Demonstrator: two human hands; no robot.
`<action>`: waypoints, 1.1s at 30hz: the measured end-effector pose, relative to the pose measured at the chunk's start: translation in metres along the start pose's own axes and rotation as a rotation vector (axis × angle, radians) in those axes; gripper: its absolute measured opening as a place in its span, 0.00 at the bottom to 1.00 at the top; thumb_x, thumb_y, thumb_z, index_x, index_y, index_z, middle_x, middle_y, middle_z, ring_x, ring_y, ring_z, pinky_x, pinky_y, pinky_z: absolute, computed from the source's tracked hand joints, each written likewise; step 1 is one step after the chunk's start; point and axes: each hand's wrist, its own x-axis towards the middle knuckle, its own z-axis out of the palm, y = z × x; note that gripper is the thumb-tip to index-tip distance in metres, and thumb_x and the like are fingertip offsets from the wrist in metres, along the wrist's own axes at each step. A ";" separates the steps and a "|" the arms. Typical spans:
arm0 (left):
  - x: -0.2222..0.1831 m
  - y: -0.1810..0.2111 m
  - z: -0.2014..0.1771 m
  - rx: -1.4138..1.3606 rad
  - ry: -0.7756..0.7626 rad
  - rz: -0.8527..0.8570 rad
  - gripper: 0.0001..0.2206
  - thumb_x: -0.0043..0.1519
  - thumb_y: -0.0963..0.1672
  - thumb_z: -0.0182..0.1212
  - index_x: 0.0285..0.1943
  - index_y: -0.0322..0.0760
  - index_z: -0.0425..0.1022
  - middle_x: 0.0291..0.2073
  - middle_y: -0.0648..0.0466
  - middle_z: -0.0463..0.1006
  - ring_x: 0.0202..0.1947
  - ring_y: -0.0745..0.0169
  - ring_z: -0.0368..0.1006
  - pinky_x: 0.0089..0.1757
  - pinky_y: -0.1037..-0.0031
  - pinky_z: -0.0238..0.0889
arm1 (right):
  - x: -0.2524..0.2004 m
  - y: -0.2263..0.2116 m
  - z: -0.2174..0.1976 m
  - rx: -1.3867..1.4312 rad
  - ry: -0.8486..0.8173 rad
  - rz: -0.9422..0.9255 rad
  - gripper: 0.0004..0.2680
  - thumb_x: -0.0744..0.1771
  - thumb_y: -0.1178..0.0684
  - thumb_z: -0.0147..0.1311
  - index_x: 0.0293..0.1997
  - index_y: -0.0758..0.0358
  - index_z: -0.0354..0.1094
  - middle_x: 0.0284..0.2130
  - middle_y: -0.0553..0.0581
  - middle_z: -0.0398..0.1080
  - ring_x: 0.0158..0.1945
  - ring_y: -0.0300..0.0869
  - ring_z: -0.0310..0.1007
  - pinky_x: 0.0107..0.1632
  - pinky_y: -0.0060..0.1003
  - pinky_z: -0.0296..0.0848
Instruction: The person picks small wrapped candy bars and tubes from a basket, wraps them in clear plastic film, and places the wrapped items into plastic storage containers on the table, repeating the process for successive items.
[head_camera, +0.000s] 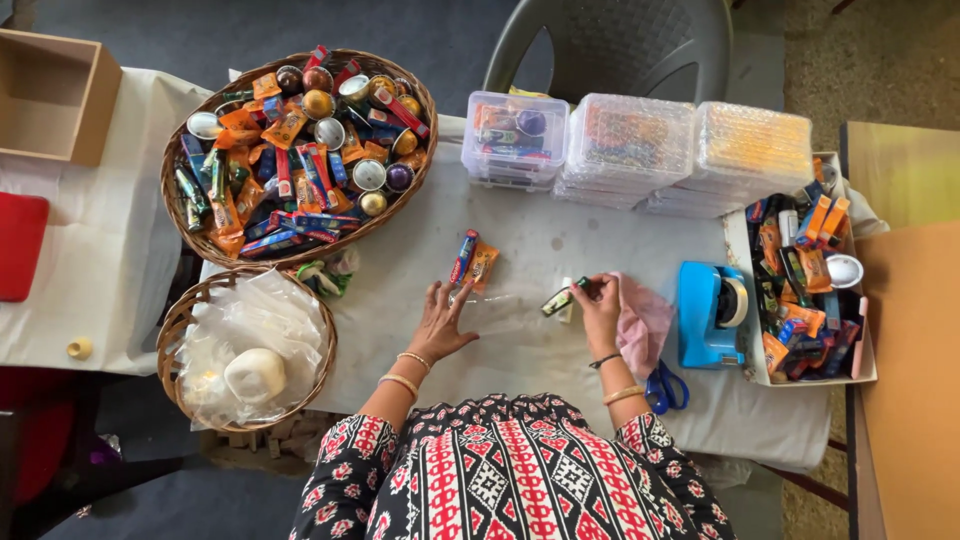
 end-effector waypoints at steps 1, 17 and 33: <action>0.000 0.001 0.001 0.000 -0.004 0.003 0.53 0.43 0.51 0.79 0.78 0.51 0.47 0.69 0.41 0.52 0.70 0.27 0.41 0.66 0.47 0.44 | -0.007 0.009 0.000 -0.001 0.005 0.001 0.14 0.64 0.60 0.65 0.46 0.61 0.60 0.35 0.50 0.68 0.38 0.36 0.72 0.44 0.32 0.76; -0.012 0.000 0.010 -0.053 0.049 -0.019 0.52 0.45 0.53 0.78 0.78 0.50 0.48 0.69 0.44 0.54 0.70 0.28 0.40 0.67 0.47 0.45 | -0.026 0.046 0.014 0.165 0.206 0.094 0.10 0.68 0.62 0.58 0.48 0.64 0.58 0.38 0.52 0.67 0.38 0.35 0.71 0.42 0.30 0.76; -0.018 0.009 0.011 -0.150 0.105 -0.031 0.49 0.47 0.57 0.74 0.76 0.48 0.47 0.72 0.40 0.45 0.71 0.24 0.30 0.65 0.41 0.37 | -0.060 0.041 0.038 0.119 -0.022 0.225 0.07 0.69 0.61 0.55 0.46 0.66 0.60 0.38 0.54 0.70 0.39 0.36 0.73 0.44 0.32 0.78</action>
